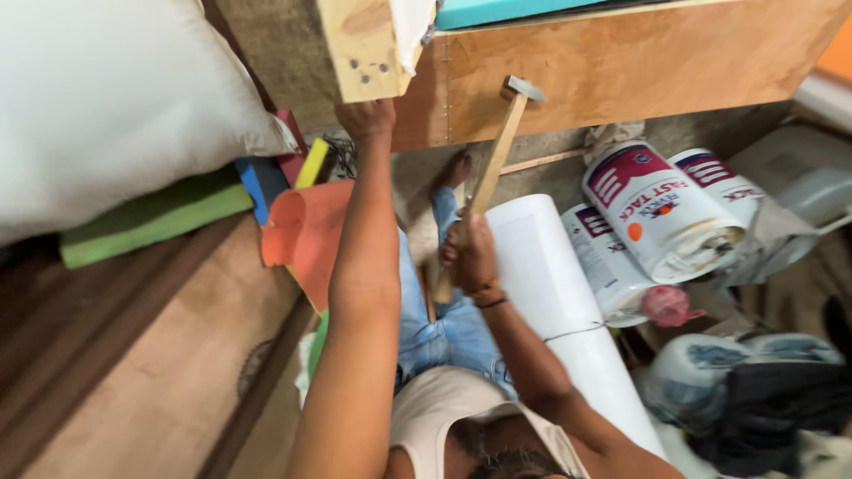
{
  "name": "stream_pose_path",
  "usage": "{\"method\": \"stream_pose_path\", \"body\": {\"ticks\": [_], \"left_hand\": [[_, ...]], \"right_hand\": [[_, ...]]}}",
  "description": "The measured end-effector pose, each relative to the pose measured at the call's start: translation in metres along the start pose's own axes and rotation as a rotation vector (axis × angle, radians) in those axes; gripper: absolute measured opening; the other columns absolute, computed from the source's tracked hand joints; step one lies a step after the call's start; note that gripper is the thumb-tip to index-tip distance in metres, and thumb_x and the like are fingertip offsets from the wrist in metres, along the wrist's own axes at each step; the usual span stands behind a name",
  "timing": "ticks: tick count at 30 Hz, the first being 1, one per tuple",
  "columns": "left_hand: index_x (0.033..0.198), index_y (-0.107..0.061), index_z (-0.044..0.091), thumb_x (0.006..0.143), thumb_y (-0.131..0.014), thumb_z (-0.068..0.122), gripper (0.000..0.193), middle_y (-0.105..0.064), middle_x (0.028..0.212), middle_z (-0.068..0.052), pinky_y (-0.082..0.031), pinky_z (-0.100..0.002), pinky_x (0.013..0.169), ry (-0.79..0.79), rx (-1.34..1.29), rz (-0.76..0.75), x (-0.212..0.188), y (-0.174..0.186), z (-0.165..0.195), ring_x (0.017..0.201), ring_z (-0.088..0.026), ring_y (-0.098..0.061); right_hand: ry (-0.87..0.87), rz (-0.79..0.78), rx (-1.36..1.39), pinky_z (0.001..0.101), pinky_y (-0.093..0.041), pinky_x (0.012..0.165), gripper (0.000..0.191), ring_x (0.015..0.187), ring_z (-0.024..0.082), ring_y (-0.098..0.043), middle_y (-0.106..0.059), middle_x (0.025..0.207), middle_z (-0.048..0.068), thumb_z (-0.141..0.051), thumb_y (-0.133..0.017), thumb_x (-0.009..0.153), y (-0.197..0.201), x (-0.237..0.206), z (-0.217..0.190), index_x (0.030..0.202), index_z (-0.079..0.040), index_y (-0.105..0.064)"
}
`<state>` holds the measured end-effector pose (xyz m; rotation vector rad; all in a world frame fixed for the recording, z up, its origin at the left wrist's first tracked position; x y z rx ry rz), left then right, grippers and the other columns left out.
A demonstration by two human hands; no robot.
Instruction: The person sits on the floor and hammers nails or tacks into a wooden furniture frame panel, holding each fastener in place with one hand while striking it with a hammer in the other. They reposition along the panel edge, driving fasteners one at a time along the seam.
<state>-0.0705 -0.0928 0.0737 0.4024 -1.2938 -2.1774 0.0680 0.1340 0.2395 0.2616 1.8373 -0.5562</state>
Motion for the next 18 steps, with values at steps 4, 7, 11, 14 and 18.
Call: {"method": "stream_pose_path", "body": {"ticks": [4,7,11,14,18], "left_hand": [[0.127,-0.067,0.004,0.098,-0.056,0.032,0.042,-0.066,0.131,-0.024,-0.05,-0.053,0.101,-0.024,0.038,0.014,-0.001,-0.003,0.002,0.119,-0.046,-0.062],[0.131,-0.065,0.001,0.103,-0.051,0.034,0.045,-0.066,0.132,-0.026,-0.051,-0.05,0.103,0.074,-0.178,-0.041,0.001,-0.003,0.0,0.121,-0.045,-0.063],[0.128,-0.061,-0.006,0.107,-0.05,0.042,0.053,-0.066,0.127,-0.03,-0.049,-0.051,0.103,0.387,-0.222,-0.222,0.004,0.007,-0.006,0.121,-0.047,-0.063],[0.135,-0.058,-0.007,0.111,-0.041,0.043,0.058,-0.062,0.134,-0.033,-0.047,-0.05,0.104,0.162,-0.369,-0.328,0.01,0.02,-0.009,0.125,-0.05,-0.059],[0.143,-0.048,-0.009,0.114,-0.035,0.043,0.062,-0.052,0.144,-0.035,-0.043,-0.047,0.111,0.059,-0.478,-0.448,0.019,0.028,-0.014,0.133,-0.049,-0.052]], "right_hand": [[0.111,-0.027,0.194,0.0319,-0.043,0.047,0.033,0.055,0.015,-0.048,-0.049,0.079,0.004,-0.044,-0.048,0.108,-0.06,0.011,0.038,0.123,-0.014,-0.049],[0.151,-0.083,0.249,0.0314,-0.043,0.048,0.034,0.056,0.015,-0.049,-0.05,0.081,0.005,-0.043,-0.049,0.109,-0.091,0.019,0.05,0.123,-0.013,-0.048],[0.245,-0.051,0.376,0.0312,-0.045,0.048,0.032,0.055,0.015,-0.05,-0.05,0.08,0.005,-0.042,-0.048,0.11,-0.123,0.03,0.075,0.121,-0.012,-0.045],[0.299,-0.056,0.434,0.0312,-0.045,0.048,0.031,0.055,0.015,-0.051,-0.05,0.08,0.006,-0.041,-0.047,0.11,-0.137,0.036,0.085,0.12,-0.012,-0.044],[0.344,0.039,0.506,0.0313,-0.046,0.049,0.031,0.056,0.014,-0.051,-0.05,0.08,0.006,-0.041,-0.046,0.11,-0.152,0.043,0.09,0.119,-0.011,-0.043]]}}
Point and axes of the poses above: each hand's wrist, its own x-axis towards the middle knuckle, its own y-axis out of the back of the hand, z = x × y, the point moved 1 cm from there along x, towards the middle knuckle
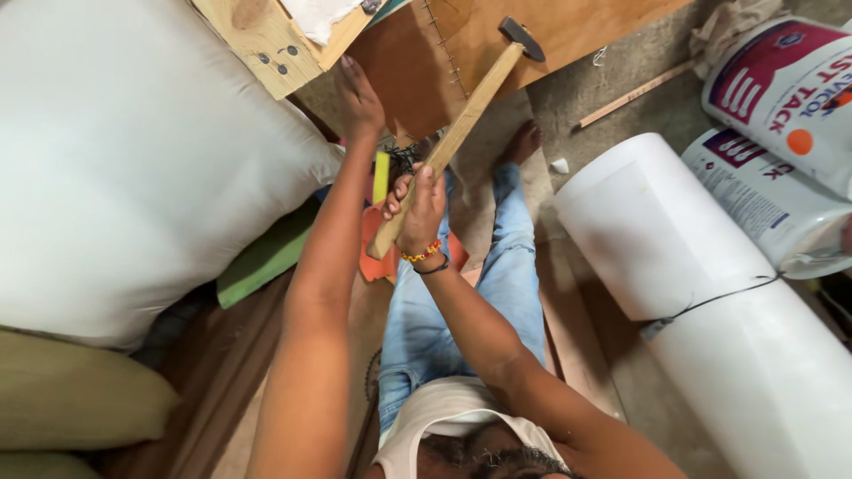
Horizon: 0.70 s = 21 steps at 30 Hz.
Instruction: The person sits on the floor and hammers nails or tacks into a wooden furniture frame panel, holding each fastener in place with one hand while striking it with a hammer in the other. They reposition along the panel edge, driving fasteners one at a time along the seam.
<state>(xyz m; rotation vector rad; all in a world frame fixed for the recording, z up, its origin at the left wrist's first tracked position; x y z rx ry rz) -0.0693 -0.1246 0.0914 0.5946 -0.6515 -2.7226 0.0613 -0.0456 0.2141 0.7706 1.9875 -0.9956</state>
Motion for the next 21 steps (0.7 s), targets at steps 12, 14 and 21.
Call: {"method": "stream_pose_path", "body": {"ticks": [12,14,21], "left_hand": [[0.145,-0.046,-0.01,0.114,-0.031,0.038,0.059,-0.052,0.145,-0.036,-0.043,-0.05,0.112,-0.119,0.305,-0.16,0.011,0.007,-0.011,0.133,-0.051,-0.05],[0.144,-0.049,-0.007,0.111,-0.032,0.036,0.058,-0.059,0.138,-0.033,-0.046,-0.053,0.104,-0.066,0.373,-0.16,0.012,0.007,-0.012,0.123,-0.051,-0.056],[0.129,-0.063,-0.001,0.112,-0.033,0.037,0.051,-0.067,0.126,-0.03,-0.051,-0.052,0.099,-0.045,0.416,-0.121,0.008,0.002,-0.011,0.117,-0.048,-0.063]], "right_hand": [[-0.07,0.011,-0.105,0.0299,-0.046,0.042,0.028,0.052,0.012,-0.051,-0.052,0.077,0.005,-0.037,-0.049,0.108,-0.007,0.006,0.009,0.117,-0.011,-0.044],[-0.082,-0.163,-0.182,0.0292,-0.045,0.045,0.03,0.055,0.012,-0.051,-0.052,0.08,0.005,-0.038,-0.049,0.111,-0.011,0.001,0.012,0.117,-0.009,-0.045],[0.085,-0.038,-0.17,0.0287,-0.046,0.043,0.031,0.05,0.011,-0.051,-0.051,0.076,0.003,-0.041,-0.049,0.108,0.013,0.01,-0.018,0.115,-0.012,-0.043]]}}
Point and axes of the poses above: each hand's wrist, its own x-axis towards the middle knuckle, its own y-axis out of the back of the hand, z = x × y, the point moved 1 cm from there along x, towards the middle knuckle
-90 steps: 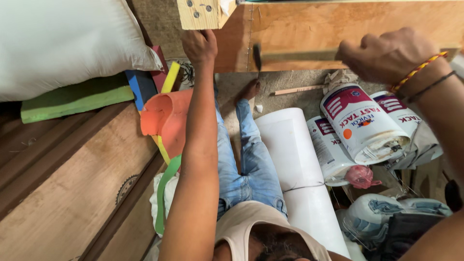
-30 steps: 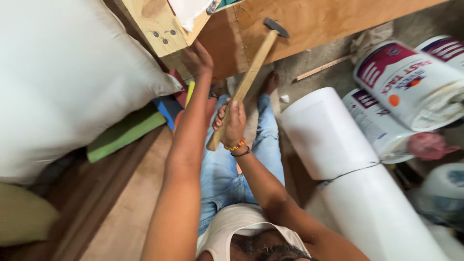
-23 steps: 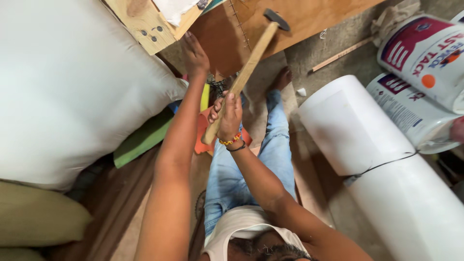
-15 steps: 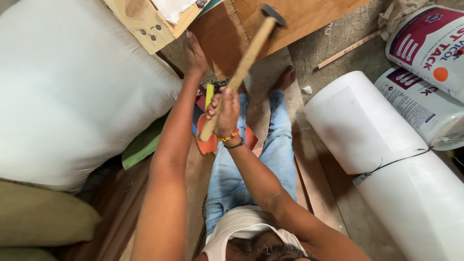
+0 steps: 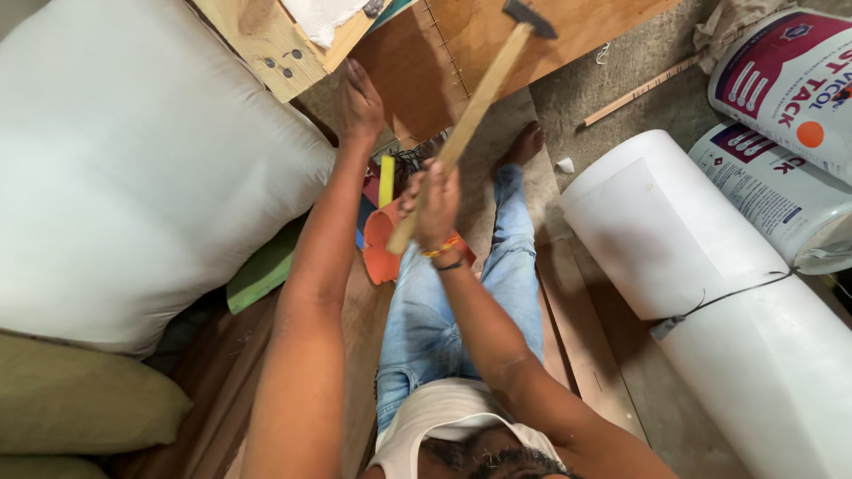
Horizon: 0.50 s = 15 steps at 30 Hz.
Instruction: The person sits on the floor and hammers nails or tacks into a wooden furniture frame panel, holding each fastener in place with one hand while striking it with a hammer in the other. They reposition along the panel edge, driving fasteners one at a time along the seam.
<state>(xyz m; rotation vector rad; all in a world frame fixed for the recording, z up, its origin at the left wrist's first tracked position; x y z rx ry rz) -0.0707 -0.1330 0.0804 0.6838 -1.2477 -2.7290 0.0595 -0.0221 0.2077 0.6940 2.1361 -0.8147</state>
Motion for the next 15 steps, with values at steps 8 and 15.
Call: {"method": "stream_pose_path", "body": {"ticks": [8,15], "left_hand": [[0.127,-0.059,-0.004,0.107,-0.037,0.042,0.055,-0.066,0.121,-0.031,-0.052,-0.052,0.086,0.328,-0.127,0.218,-0.016,-0.029,0.026,0.107,-0.047,-0.064],[0.101,-0.064,0.0,0.102,-0.046,0.043,0.047,-0.072,0.095,-0.024,-0.053,-0.054,0.077,0.33,0.077,0.369,-0.015,-0.04,0.028,0.09,-0.045,-0.068]], "right_hand": [[-0.076,-0.131,-0.554,0.0287,-0.045,0.041,0.035,0.048,0.012,-0.051,-0.053,0.069,0.001,-0.047,-0.05,0.108,0.105,0.071,-0.127,0.108,-0.013,-0.052],[-0.108,-0.342,-0.817,0.0276,-0.045,0.047,0.034,0.055,0.011,-0.052,-0.053,0.075,0.002,-0.043,-0.046,0.113,0.113,0.102,-0.192,0.109,-0.01,-0.048]]}}
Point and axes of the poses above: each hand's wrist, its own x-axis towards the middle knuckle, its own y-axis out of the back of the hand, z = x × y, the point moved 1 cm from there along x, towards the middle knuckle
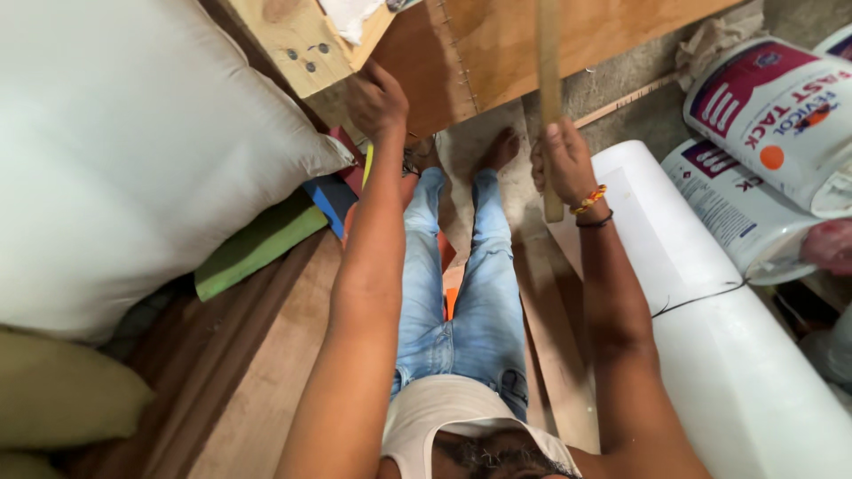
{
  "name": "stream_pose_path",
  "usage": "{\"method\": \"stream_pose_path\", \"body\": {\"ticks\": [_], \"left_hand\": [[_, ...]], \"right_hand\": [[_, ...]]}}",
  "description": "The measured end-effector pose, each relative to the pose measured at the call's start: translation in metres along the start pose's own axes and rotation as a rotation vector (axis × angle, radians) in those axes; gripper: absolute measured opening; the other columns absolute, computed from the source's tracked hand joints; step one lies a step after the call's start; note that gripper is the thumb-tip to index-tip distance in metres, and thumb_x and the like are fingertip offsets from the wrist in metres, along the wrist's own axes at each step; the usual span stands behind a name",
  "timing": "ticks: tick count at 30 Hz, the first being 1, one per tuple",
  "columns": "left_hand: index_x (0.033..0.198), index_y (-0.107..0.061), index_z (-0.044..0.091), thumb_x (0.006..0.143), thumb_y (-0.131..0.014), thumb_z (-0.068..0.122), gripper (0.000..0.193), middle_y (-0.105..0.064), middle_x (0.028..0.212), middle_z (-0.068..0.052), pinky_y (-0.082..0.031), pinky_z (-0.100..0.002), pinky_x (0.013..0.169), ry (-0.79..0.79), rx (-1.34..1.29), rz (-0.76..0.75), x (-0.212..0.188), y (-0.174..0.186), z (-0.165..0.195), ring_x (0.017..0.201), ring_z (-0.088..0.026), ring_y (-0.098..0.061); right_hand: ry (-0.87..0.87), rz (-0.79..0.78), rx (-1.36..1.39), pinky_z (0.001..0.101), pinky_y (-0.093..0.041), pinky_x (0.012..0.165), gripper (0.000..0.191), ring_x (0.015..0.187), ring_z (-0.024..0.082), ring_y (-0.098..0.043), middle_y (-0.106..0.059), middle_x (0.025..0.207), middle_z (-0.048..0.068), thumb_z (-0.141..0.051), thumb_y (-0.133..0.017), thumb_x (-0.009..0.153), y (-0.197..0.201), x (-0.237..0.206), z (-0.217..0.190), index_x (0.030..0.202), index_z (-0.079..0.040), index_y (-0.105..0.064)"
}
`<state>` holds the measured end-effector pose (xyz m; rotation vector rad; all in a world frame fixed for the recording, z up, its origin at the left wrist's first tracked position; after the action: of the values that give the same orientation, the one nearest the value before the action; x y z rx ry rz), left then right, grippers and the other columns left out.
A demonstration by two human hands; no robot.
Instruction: The person sits on the floor and hammers nails or tacks into a wooden furniture frame panel, holding each fastener in place with one hand while striking it with a hammer in the other. They reposition along the panel edge, driving fasteners one at a time along the seam.
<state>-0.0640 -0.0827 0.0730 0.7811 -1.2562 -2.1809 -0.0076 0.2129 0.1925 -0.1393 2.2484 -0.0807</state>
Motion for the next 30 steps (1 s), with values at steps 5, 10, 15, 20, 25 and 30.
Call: {"method": "stream_pose_path", "body": {"ticks": [5,10,15,20,25,30], "left_hand": [[0.099,-0.065,0.001,0.101,-0.049,0.04,0.042,-0.071,0.093,-0.026,-0.051,-0.056,0.074,-0.086,0.001,0.107,0.007,-0.002,-0.004,0.087,-0.046,-0.066],[0.085,-0.065,0.003,0.101,-0.05,0.04,0.044,-0.07,0.086,-0.023,-0.051,-0.055,0.075,-0.059,0.042,0.102,0.009,-0.007,-0.007,0.084,-0.045,-0.066],[0.078,-0.064,0.004,0.1,-0.049,0.044,0.048,-0.069,0.081,-0.021,-0.052,-0.055,0.073,-0.071,0.052,0.189,0.002,-0.016,-0.008,0.081,-0.044,-0.066],[0.095,-0.067,0.004,0.105,-0.044,0.044,0.046,-0.072,0.092,-0.023,-0.051,-0.055,0.076,-0.043,-0.02,0.136,-0.002,-0.024,-0.009,0.088,-0.045,-0.066],[0.114,-0.064,0.002,0.107,-0.041,0.043,0.047,-0.072,0.105,-0.024,-0.053,-0.052,0.08,-0.049,-0.138,0.128,-0.004,-0.028,-0.01,0.096,-0.044,-0.068],[0.121,-0.064,0.003,0.108,-0.039,0.042,0.048,-0.073,0.111,-0.023,-0.053,-0.051,0.086,-0.039,-0.13,0.084,-0.005,-0.03,-0.014,0.102,-0.043,-0.068]], "right_hand": [[-0.03,-0.133,-0.175,0.0292,-0.044,0.046,0.035,0.053,0.012,-0.051,-0.053,0.074,0.003,-0.041,-0.046,0.114,0.02,0.015,-0.028,0.107,-0.007,-0.048],[-0.069,-0.1,-0.085,0.0291,-0.044,0.045,0.034,0.052,0.012,-0.051,-0.052,0.073,0.003,-0.042,-0.045,0.113,0.033,0.02,-0.042,0.109,-0.009,-0.049],[-0.095,-0.198,-0.138,0.03,-0.045,0.045,0.036,0.053,0.014,-0.051,-0.052,0.073,0.004,-0.044,-0.048,0.112,0.051,0.027,-0.03,0.109,-0.008,-0.047],[-0.022,-0.055,0.084,0.0292,-0.043,0.045,0.036,0.051,0.013,-0.05,-0.051,0.072,0.003,-0.046,-0.047,0.112,0.063,0.024,-0.001,0.111,-0.01,-0.048],[-0.012,-0.148,0.082,0.0298,-0.046,0.049,0.035,0.058,0.013,-0.052,-0.054,0.079,0.004,-0.044,-0.047,0.115,0.029,0.017,0.03,0.114,-0.008,-0.049],[-0.056,-0.119,0.246,0.0299,-0.045,0.043,0.036,0.05,0.013,-0.05,-0.051,0.072,0.003,-0.046,-0.046,0.112,0.02,0.01,0.023,0.11,-0.01,-0.046]]}}
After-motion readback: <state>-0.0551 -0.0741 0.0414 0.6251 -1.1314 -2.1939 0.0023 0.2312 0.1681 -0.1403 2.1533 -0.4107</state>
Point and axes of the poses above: each hand's wrist, its own x-axis towards the middle knuckle, its own y-axis out of the back of the hand, z = x × y, the point moved 1 cm from there along x, towards the middle knuckle
